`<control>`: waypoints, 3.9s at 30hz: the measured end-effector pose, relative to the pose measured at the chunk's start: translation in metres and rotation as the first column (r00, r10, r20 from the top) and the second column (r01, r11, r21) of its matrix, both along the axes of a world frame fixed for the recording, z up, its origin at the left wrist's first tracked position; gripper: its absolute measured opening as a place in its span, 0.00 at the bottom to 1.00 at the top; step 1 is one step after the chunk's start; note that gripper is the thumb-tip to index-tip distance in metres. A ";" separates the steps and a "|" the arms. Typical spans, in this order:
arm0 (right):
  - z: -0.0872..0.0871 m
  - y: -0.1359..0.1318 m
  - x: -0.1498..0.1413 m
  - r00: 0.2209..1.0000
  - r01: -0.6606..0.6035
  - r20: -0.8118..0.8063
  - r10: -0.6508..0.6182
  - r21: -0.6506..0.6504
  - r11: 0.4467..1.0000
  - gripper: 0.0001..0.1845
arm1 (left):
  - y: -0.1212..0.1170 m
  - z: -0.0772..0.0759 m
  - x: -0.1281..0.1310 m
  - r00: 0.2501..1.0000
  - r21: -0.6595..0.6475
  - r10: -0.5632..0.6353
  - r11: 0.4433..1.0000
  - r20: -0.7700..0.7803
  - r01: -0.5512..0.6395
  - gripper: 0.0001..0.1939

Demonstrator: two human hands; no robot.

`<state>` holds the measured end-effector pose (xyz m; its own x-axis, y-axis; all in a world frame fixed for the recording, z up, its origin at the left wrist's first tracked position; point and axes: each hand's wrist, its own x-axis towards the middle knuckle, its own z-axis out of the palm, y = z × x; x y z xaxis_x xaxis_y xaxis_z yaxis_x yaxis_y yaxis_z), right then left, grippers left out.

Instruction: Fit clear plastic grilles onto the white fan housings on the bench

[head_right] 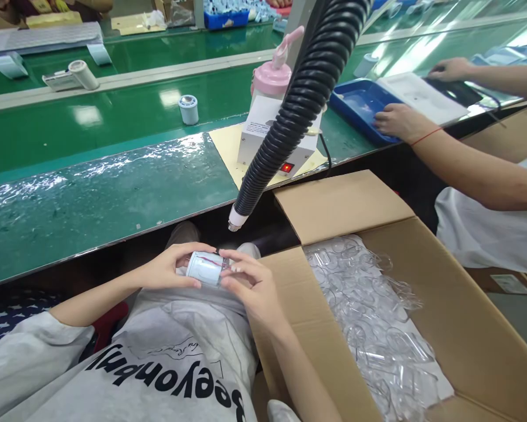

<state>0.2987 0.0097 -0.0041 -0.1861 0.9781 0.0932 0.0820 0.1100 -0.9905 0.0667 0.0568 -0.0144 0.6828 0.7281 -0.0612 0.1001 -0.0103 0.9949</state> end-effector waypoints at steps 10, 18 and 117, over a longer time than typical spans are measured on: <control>-0.001 -0.007 0.010 0.961 -0.138 0.269 0.068 0.253 0.958 0.20 | -0.004 0.008 -0.004 0.998 -0.002 -0.037 0.999 0.044 0.038 0.38; 0.007 -0.007 0.005 0.991 -0.109 0.080 0.107 0.033 0.993 0.22 | -0.003 0.009 -0.009 0.993 0.216 -0.108 0.972 0.055 0.094 0.38; -0.007 -0.011 -0.019 0.872 -0.335 -0.488 -0.041 -0.656 0.676 0.38 | 0.006 0.013 -0.006 0.970 0.354 -0.217 0.920 0.107 0.167 0.39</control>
<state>0.2798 -0.0013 -0.0115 -0.4569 0.7373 -0.4976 -0.3187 -0.6579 -0.6823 0.0607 0.0629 -0.0015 0.7945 0.5418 0.2743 -0.0790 -0.3556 0.9313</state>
